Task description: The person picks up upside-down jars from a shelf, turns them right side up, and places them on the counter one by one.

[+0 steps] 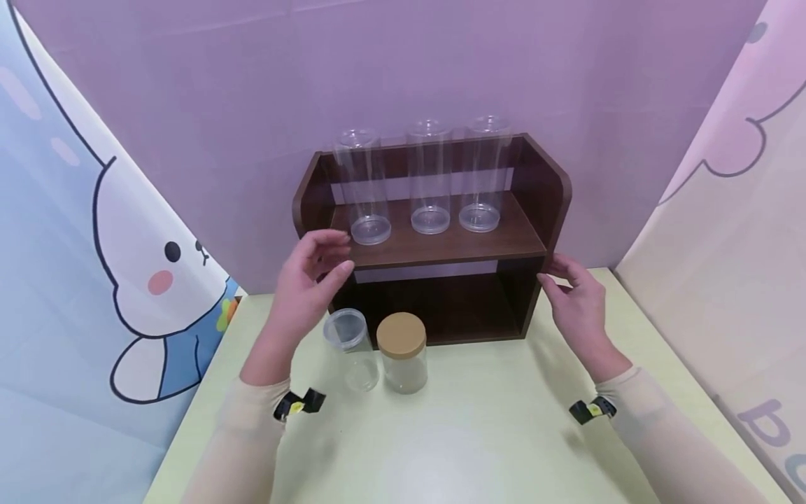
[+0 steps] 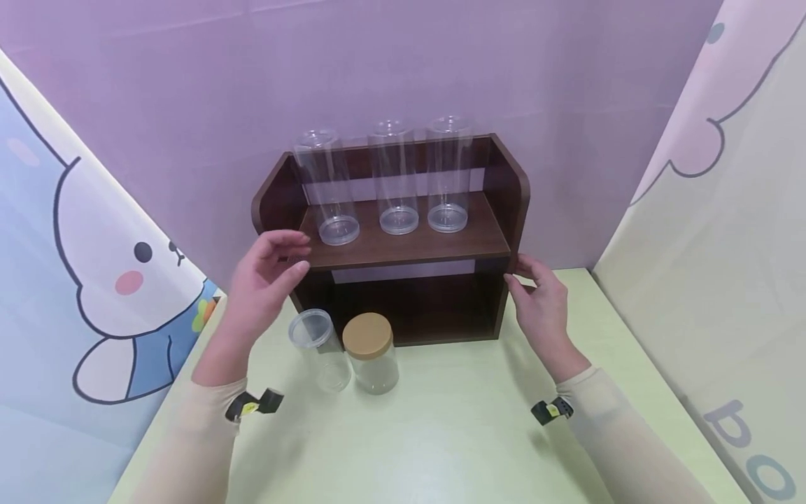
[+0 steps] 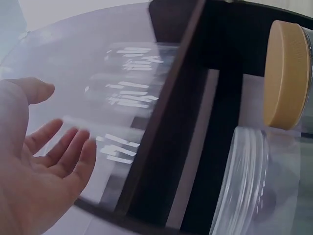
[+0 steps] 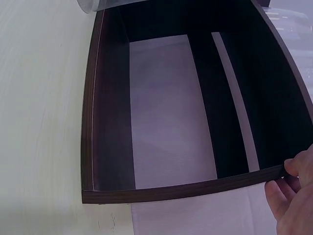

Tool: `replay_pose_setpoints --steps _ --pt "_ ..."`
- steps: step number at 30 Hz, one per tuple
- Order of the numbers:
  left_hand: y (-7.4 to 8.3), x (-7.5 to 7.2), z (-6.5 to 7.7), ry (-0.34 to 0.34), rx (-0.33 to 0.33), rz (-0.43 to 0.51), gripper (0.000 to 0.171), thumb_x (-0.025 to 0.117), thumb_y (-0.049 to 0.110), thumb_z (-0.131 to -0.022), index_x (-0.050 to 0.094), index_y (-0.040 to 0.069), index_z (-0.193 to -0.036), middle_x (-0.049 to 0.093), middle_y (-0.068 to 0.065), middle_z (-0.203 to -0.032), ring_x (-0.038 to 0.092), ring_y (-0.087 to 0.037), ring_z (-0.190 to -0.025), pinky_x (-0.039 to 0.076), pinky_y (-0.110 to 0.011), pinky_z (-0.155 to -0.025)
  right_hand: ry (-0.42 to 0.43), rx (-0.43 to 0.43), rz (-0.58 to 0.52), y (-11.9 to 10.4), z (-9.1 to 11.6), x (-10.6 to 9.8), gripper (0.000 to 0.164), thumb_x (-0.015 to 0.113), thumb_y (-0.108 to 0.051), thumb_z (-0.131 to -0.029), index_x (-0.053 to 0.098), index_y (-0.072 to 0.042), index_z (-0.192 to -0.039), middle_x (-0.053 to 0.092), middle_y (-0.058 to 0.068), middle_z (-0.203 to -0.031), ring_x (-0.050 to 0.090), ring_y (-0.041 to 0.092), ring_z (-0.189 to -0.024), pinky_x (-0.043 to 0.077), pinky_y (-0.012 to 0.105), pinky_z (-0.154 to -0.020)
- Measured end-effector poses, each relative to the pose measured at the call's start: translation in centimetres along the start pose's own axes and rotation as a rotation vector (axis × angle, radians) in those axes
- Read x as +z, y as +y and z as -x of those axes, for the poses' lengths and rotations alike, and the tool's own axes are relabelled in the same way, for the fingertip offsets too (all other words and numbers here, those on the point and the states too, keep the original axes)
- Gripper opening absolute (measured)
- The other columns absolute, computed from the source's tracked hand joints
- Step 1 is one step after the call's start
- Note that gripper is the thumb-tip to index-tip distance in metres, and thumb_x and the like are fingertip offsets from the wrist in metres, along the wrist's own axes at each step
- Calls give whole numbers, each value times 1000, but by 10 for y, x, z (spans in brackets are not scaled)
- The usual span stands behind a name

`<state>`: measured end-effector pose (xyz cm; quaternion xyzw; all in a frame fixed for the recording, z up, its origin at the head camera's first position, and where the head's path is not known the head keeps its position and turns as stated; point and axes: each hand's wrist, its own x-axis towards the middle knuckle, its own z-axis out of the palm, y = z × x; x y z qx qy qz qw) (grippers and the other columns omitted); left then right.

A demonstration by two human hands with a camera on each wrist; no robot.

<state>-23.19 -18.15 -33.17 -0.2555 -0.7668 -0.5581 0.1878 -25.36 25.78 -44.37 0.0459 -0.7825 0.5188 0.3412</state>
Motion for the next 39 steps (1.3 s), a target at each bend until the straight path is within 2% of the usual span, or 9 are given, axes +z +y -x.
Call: replay_pose_setpoints --steps 4,8,10,13,17,23,30,36,39 --pt "-7 18 -16 34 55 -122 66 80 13 -102 49 11 -160 53 -8 -155 57 -37 -142 52 -48 -118 8 -4 4 -2 0 1 34 78 9 -98 75 3 -131 80 23 -115 66 -11 -101 54 6 -83" --pt "-10 31 -29 121 71 -239 82 82 19 -100 37 14 -169 43 -9 -164 47 -32 -149 46 -50 -123 8 -17 -7 -23 3 0 33 74 13 -97 72 9 -130 78 29 -114 67 -8 -100 53 6 -83" --pt "-10 36 -35 158 68 -283 86 81 21 -100 33 12 -171 39 -12 -166 45 -33 -150 46 -51 -122 7 -22 -12 -32 5 -1 32 74 15 -97 71 11 -129 77 30 -113 67 -7 -100 54 6 -83" --pt "-12 42 -44 210 22 -345 94 81 26 -100 24 13 -174 34 -12 -169 44 -31 -151 48 -49 -121 8 -23 -11 -36 6 -1 32 74 14 -97 72 10 -128 78 30 -112 67 -8 -99 53 5 -83" --pt "-14 51 -55 263 -85 -409 104 82 36 -99 14 18 -175 30 -7 -172 45 -24 -153 50 -46 -119 13 -23 -6 -36 6 -1 31 74 14 -97 72 10 -128 78 30 -112 67 -8 -100 53 5 -83" --pt "-16 58 -71 282 -183 -413 108 85 39 -97 13 21 -175 33 -9 -168 47 -27 -152 50 -46 -120 20 -29 -24 -38 6 0 31 74 15 -96 72 11 -126 77 32 -111 68 -6 -99 53 5 -83" --pt "-18 60 -80 274 -267 -414 109 87 40 -96 13 22 -174 33 -7 -169 44 -25 -154 44 -46 -125 18 -33 -20 -38 6 0 31 74 15 -97 72 11 -127 77 32 -112 67 -8 -100 53 5 -83" --pt "-21 61 -86 262 -298 -420 103 86 39 -96 18 21 -172 35 -9 -167 44 -26 -153 43 -47 -126 21 -33 -17 -37 6 0 31 74 15 -96 72 11 -127 77 32 -112 68 -7 -100 53 5 -82" --pt "-23 60 -88 258 -298 -420 99 86 37 -97 23 19 -170 38 -10 -165 46 -26 -151 44 -45 -125 20 -38 -14 -28 5 1 31 74 15 -96 72 11 -127 78 30 -112 68 -7 -100 53 6 -82"
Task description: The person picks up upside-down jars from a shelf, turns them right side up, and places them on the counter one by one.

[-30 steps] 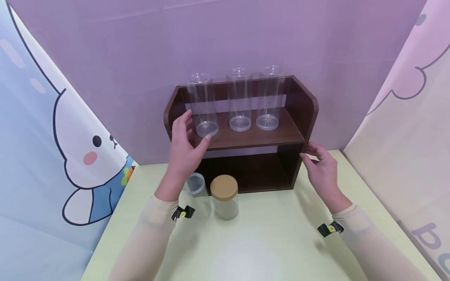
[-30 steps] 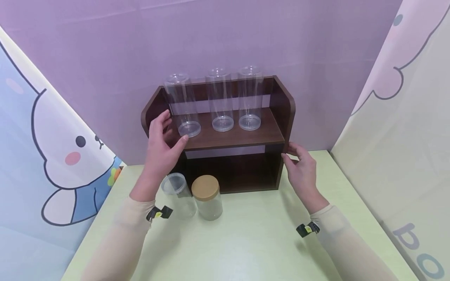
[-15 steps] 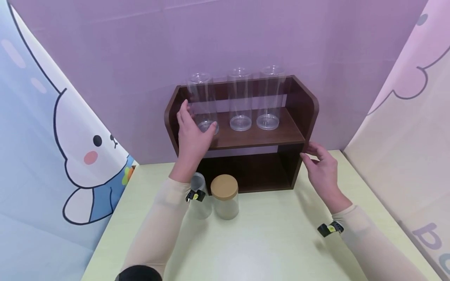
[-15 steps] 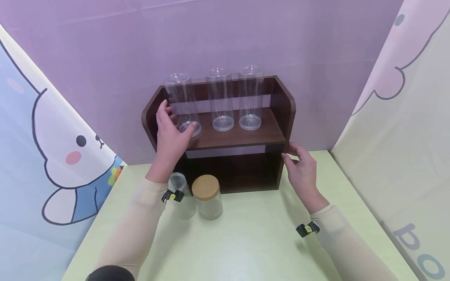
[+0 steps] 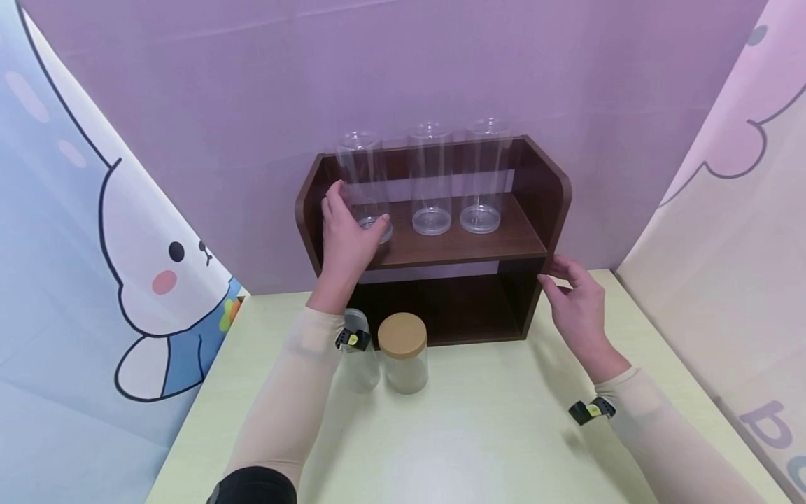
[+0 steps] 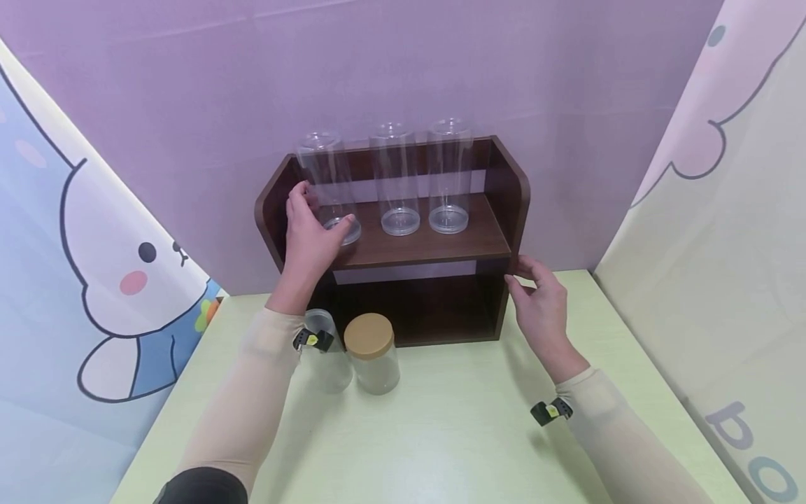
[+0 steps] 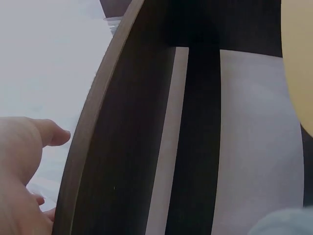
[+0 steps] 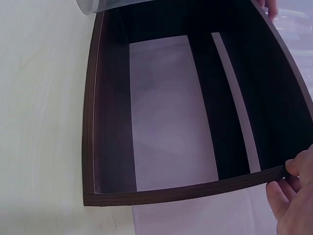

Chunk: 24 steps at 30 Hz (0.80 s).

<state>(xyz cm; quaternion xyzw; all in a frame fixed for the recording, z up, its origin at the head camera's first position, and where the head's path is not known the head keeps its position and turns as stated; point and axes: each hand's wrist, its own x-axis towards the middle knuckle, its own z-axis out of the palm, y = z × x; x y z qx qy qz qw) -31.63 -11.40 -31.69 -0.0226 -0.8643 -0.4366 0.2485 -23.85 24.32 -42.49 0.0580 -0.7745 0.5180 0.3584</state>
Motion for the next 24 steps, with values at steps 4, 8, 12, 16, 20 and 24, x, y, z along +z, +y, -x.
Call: replay_pose_setpoints --steps 4,8,12,16,20,24 --pt "0 -1 -2 -12 -4 8 96 86 36 -97 25 18 -169 41 -11 -164 48 -26 -149 45 -43 -124 1 1 13 20 -3 1 32 76 12 -98 73 7 -129 80 25 -114 67 -9 -102 53 5 -82" --pt "0 -3 -2 -19 -13 13 95 86 36 -97 26 18 -169 43 -11 -162 50 -26 -147 48 -43 -122 -10 6 7 29 -4 0 32 78 7 -98 75 1 -130 80 21 -114 67 -10 -103 54 6 -83" --pt "1 -4 -2 -24 -28 10 94 86 36 -97 27 19 -169 44 -9 -162 51 -25 -146 50 -43 -120 -20 4 -2 30 -3 -1 31 79 4 -99 76 -1 -130 80 20 -115 68 -10 -103 55 7 -83" --pt "2 -4 -1 -28 -34 8 94 86 36 -98 27 21 -170 44 -8 -163 50 -23 -147 50 -42 -120 -23 4 -2 29 -3 -1 31 79 4 -99 75 -1 -130 81 19 -115 68 -11 -103 55 8 -84" --pt "3 -6 2 -20 -24 14 94 86 36 -97 27 21 -169 44 -8 -162 50 -24 -147 51 -43 -119 -23 7 0 29 -2 -1 31 79 4 -99 75 0 -130 81 19 -115 67 -10 -103 55 7 -83" --pt "6 -8 7 -15 2 24 94 86 36 -97 29 20 -169 45 -8 -160 51 -24 -145 52 -44 -118 -15 10 8 29 -2 -1 33 79 6 -98 75 1 -130 80 20 -115 66 -10 -103 54 6 -83"
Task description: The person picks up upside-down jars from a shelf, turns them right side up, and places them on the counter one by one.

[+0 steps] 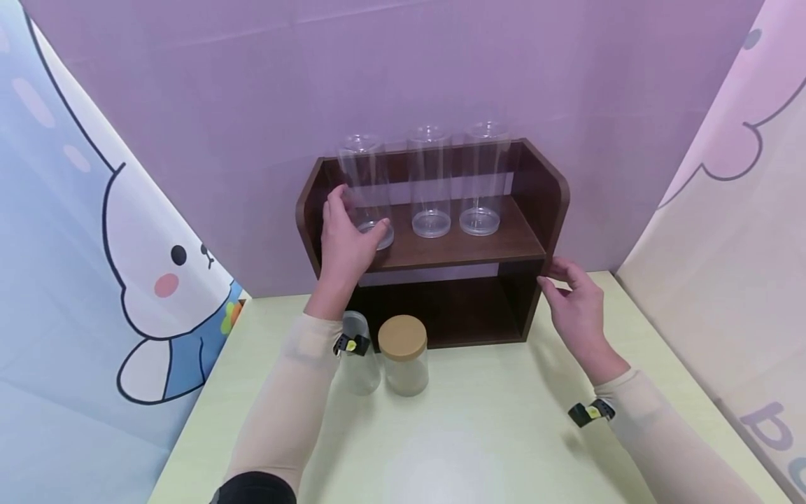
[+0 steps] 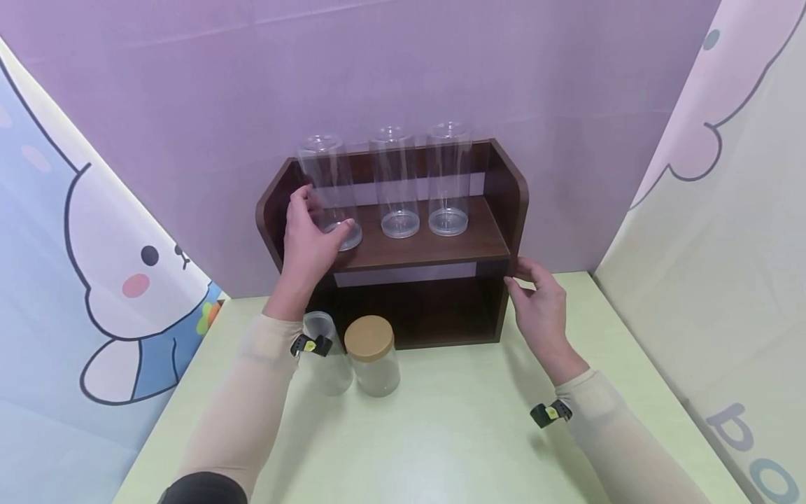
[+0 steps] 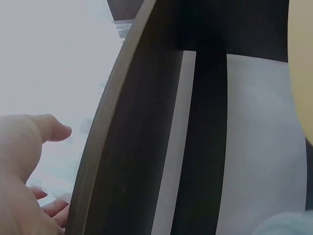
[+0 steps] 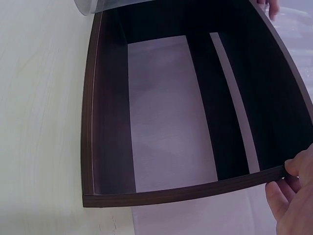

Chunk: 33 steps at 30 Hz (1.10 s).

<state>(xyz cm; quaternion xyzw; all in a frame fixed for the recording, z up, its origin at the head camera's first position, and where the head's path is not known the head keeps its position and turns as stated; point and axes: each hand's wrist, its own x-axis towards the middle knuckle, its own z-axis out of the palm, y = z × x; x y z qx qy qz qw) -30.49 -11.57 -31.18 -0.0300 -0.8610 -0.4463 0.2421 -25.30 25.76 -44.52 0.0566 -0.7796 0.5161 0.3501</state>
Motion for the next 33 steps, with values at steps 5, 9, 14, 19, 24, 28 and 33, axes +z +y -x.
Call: replay_pose_setpoints --steps 5,9,14,19,24,28,33 --pt "0 -4 8 10 74 20 92 85 37 -96 31 19 -169 47 -8 -157 53 -24 -140 54 -46 -115 15 0 8 -10 2 2 32 76 12 -98 73 7 -129 79 25 -115 66 -10 -102 53 5 -82" --pt "-2 -6 13 22 146 60 90 84 38 -96 34 20 -168 50 -8 -151 53 -21 -136 55 -43 -113 13 -13 -7 -30 4 0 31 73 16 -97 70 13 -128 77 32 -113 67 -8 -101 53 5 -82" --pt "-3 -10 22 28 218 119 87 83 37 -96 37 17 -166 53 -5 -144 54 -17 -134 54 -39 -112 17 -10 -2 -28 4 0 31 74 14 -97 70 12 -128 77 30 -114 66 -9 -101 53 5 -82" --pt "-2 -13 33 17 255 171 84 83 36 -95 39 18 -165 54 -4 -140 54 -15 -130 55 -39 -109 21 -4 0 -18 4 2 31 74 13 -98 71 10 -129 78 27 -114 66 -10 -101 53 4 -82" --pt "-3 -15 43 4 265 208 84 84 37 -92 42 18 -162 55 -3 -138 54 -16 -127 55 -41 -104 19 -14 -18 -30 5 1 30 73 15 -97 70 13 -128 77 31 -113 66 -7 -101 53 5 -83" --pt "-5 -15 50 -24 252 229 86 84 39 -92 41 18 -163 55 -1 -138 54 -16 -126 55 -43 -102 16 -8 -5 -20 4 2 31 74 14 -98 71 11 -129 77 29 -113 66 -7 -101 53 5 -83" --pt "-8 -14 56 -61 270 300 84 85 34 -93 43 18 -163 57 -4 -134 55 -17 -123 53 -43 -101 9 2 -3 -2 1 2 32 77 9 -98 73 5 -130 79 23 -114 67 -8 -102 54 6 -83"
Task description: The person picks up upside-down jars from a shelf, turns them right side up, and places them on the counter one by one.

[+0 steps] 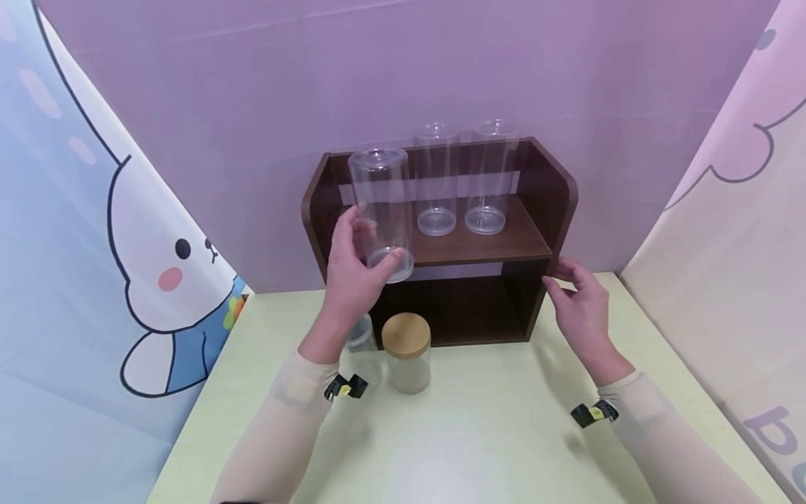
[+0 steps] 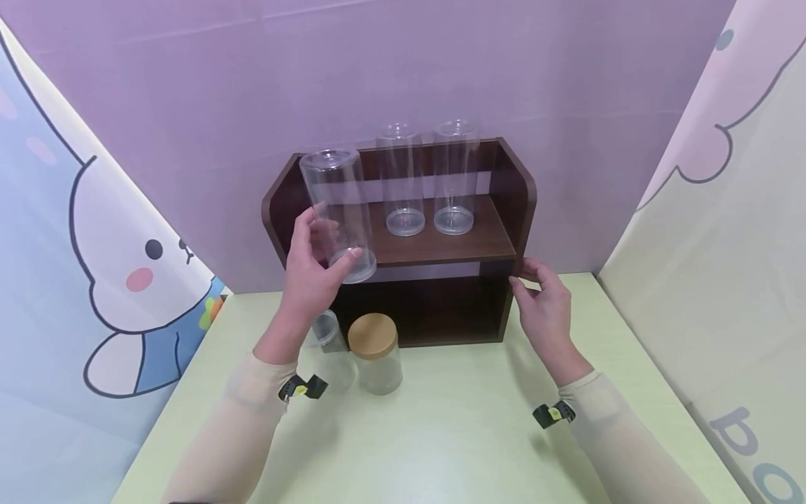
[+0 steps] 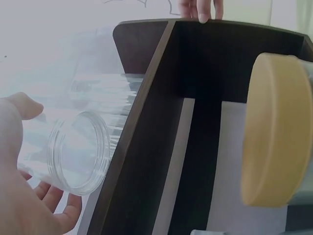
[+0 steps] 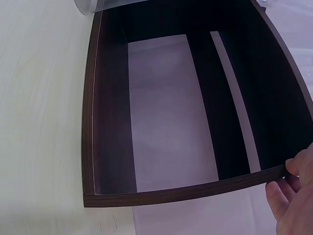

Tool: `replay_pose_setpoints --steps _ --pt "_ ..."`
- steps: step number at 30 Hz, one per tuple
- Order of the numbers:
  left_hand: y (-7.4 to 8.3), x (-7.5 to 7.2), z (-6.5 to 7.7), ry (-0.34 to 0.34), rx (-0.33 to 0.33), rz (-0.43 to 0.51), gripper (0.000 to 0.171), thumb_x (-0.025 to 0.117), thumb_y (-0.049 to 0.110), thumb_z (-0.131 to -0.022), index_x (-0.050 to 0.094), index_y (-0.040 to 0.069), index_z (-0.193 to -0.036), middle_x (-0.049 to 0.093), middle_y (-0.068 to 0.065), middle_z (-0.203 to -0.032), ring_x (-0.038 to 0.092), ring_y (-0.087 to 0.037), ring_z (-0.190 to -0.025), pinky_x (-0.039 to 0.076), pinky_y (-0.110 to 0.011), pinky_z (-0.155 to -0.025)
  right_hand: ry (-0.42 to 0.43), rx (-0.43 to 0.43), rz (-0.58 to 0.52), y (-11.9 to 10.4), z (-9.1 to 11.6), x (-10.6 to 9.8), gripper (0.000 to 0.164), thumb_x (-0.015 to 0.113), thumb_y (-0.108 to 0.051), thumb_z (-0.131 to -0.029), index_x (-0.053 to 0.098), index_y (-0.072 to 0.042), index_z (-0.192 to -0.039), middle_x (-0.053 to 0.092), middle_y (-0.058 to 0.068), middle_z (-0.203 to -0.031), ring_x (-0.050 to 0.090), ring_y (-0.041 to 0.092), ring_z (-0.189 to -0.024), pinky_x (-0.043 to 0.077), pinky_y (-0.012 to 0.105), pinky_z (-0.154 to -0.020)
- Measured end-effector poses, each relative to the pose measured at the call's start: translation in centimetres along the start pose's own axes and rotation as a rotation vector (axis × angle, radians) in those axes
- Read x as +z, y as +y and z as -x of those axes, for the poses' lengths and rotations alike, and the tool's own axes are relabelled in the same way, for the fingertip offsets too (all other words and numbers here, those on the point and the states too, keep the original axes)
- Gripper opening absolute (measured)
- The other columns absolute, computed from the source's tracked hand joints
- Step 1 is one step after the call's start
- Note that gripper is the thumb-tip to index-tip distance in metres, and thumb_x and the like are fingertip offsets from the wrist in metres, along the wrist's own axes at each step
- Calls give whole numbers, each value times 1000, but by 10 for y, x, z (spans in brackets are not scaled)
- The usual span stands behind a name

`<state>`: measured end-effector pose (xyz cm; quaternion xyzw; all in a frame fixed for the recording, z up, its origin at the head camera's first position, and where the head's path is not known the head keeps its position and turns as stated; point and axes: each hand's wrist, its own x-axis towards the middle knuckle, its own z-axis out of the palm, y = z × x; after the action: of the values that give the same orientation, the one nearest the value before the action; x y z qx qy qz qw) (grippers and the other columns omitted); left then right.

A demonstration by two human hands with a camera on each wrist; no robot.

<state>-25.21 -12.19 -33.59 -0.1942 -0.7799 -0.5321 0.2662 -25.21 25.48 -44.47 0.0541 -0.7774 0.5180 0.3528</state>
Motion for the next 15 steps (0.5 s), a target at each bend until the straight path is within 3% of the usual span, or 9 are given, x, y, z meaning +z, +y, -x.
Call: replay_pose_setpoints --steps 6,15 --pt "0 2 7 -33 17 73 82 86 29 -92 46 21 -162 59 -9 -130 54 -22 -117 51 -47 -97 -7 -4 -16 4 0 -1 31 78 6 -99 74 2 -129 79 22 -114 68 -9 -103 56 8 -84" --pt "2 -1 22 -151 -36 191 83 87 21 -93 43 25 -164 57 -6 -138 60 -23 -127 53 -49 -110 -4 3 -11 4 -1 0 30 78 6 -99 74 3 -129 79 22 -115 67 -9 -103 55 7 -83"
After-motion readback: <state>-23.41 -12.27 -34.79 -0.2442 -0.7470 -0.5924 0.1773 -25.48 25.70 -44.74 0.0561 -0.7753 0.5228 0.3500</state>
